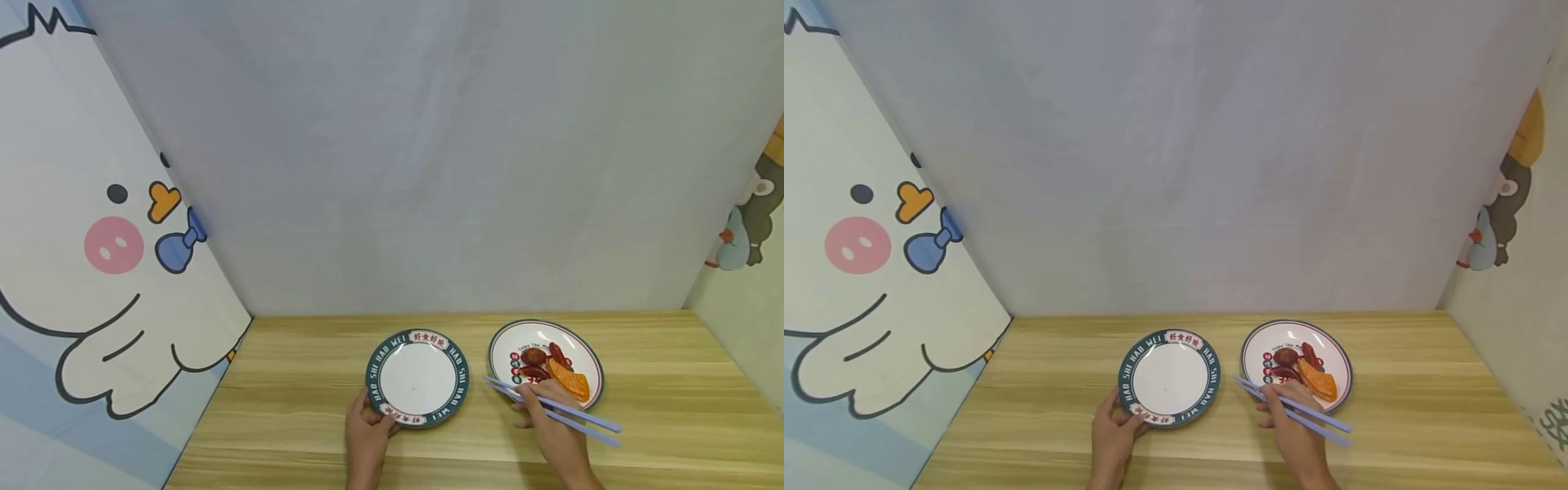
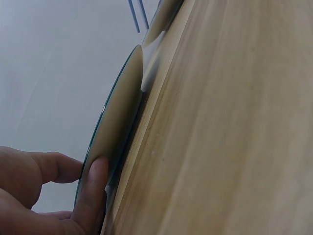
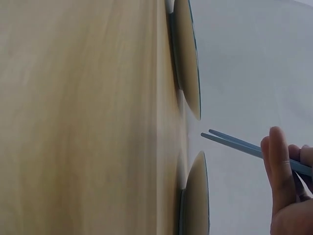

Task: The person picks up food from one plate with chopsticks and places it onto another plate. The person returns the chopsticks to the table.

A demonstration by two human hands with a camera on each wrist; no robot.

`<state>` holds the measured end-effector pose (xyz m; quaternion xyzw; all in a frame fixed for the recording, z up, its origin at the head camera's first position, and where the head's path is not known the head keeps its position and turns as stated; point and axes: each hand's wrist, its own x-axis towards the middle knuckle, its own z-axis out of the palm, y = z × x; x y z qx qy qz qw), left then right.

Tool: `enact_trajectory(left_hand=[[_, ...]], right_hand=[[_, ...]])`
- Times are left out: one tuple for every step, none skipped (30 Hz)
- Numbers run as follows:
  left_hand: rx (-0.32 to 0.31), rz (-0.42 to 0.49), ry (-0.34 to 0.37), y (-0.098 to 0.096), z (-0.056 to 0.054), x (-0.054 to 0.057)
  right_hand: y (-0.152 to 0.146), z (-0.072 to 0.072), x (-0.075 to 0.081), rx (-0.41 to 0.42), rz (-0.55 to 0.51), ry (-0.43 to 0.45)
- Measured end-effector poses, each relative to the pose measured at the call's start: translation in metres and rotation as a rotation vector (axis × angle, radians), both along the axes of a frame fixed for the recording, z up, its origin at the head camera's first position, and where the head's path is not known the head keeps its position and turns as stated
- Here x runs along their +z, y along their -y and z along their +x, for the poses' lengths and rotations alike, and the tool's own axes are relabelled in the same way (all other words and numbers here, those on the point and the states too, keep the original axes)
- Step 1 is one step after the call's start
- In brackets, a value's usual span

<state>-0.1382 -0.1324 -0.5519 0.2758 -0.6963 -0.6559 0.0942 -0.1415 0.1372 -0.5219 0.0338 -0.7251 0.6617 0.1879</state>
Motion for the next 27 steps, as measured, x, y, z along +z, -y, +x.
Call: enact_trajectory(left_hand=[[-0.001,0.000,-0.003,0.000,0.000,0.000],[-0.002,0.000,-0.005,0.000,0.000,-0.001],[-0.003,0.000,-0.006,0.000,0.001,-0.001],[-0.002,0.002,-0.006,0.000,0.001,-0.001],[-0.002,0.001,-0.007,0.000,0.001,-0.001],[-0.002,0.001,-0.006,0.000,0.001,-0.001],[-0.001,0.000,-0.008,0.001,0.001,-0.001],[0.001,0.002,-0.004,0.000,0.001,-0.001],[0.002,0.001,-0.004,0.000,0.001,0.000],[0.004,0.002,-0.001,0.000,0.001,0.000],[0.004,-0.001,-0.002,0.000,0.001,0.000],[0.005,0.001,0.000,0.000,0.001,0.000],[0.005,0.000,-0.002,0.000,0.001,0.001],[0.007,0.002,0.001,0.000,0.001,0.001],[0.007,0.001,-0.002,0.000,0.001,0.001],[0.007,0.003,-0.003,0.000,0.001,0.001],[0.005,0.001,-0.009,0.000,0.001,0.001],[0.005,0.003,-0.012,0.000,0.001,0.001],[0.004,0.001,-0.018,0.000,0.001,0.001],[0.003,0.002,-0.021,0.000,0.001,0.001],[0.002,0.002,-0.027,0.000,0.001,0.001],[0.000,0.001,-0.033,0.000,0.001,0.000],[-0.001,0.002,-0.038,0.000,0.001,0.001],[-0.001,0.003,-0.040,0.000,0.001,0.001],[-0.002,0.002,-0.041,0.000,0.001,0.001],[-0.002,0.002,-0.042,-0.001,0.001,0.001],[-0.002,0.001,-0.043,-0.001,0.001,0.001]], right_hand=[[0.001,0.001,0.000,0.003,0.014,0.000],[0.001,0.001,0.000,0.006,0.024,0.001],[0.002,0.001,0.000,0.009,0.036,0.000],[0.002,0.002,0.000,0.013,0.047,0.000],[0.003,0.002,0.001,0.013,0.061,0.000],[0.004,0.002,0.000,0.016,0.069,-0.003],[0.004,0.002,0.000,0.020,0.075,-0.007],[0.005,0.002,0.000,0.020,0.085,-0.013],[0.005,0.002,-0.001,0.021,0.090,-0.021],[0.005,0.002,-0.001,0.022,0.095,-0.029],[0.005,0.002,-0.002,0.024,0.100,-0.038],[0.005,0.001,-0.002,0.027,0.103,-0.048],[0.006,0.001,-0.003,0.031,0.111,-0.059],[0.006,0.001,-0.004,0.033,0.120,-0.068],[0.006,0.001,-0.004,0.037,0.129,-0.075],[0.006,0.000,-0.005,0.039,0.139,-0.082],[0.006,0.000,-0.006,0.043,0.151,-0.088],[0.006,0.000,-0.006,0.045,0.165,-0.092],[0.006,0.000,-0.007,0.047,0.183,-0.098],[0.006,0.000,-0.008,0.049,0.199,-0.100],[0.006,0.000,-0.008,0.050,0.218,-0.106],[0.006,-0.001,-0.009,0.050,0.237,-0.113],[0.007,-0.001,-0.009,0.052,0.258,-0.122],[0.007,-0.001,-0.010,0.053,0.283,-0.138],[0.007,-0.002,-0.010,0.051,0.313,-0.157],[0.007,-0.002,-0.010,0.049,0.340,-0.185],[0.007,-0.003,-0.010,0.045,0.373,-0.221]])
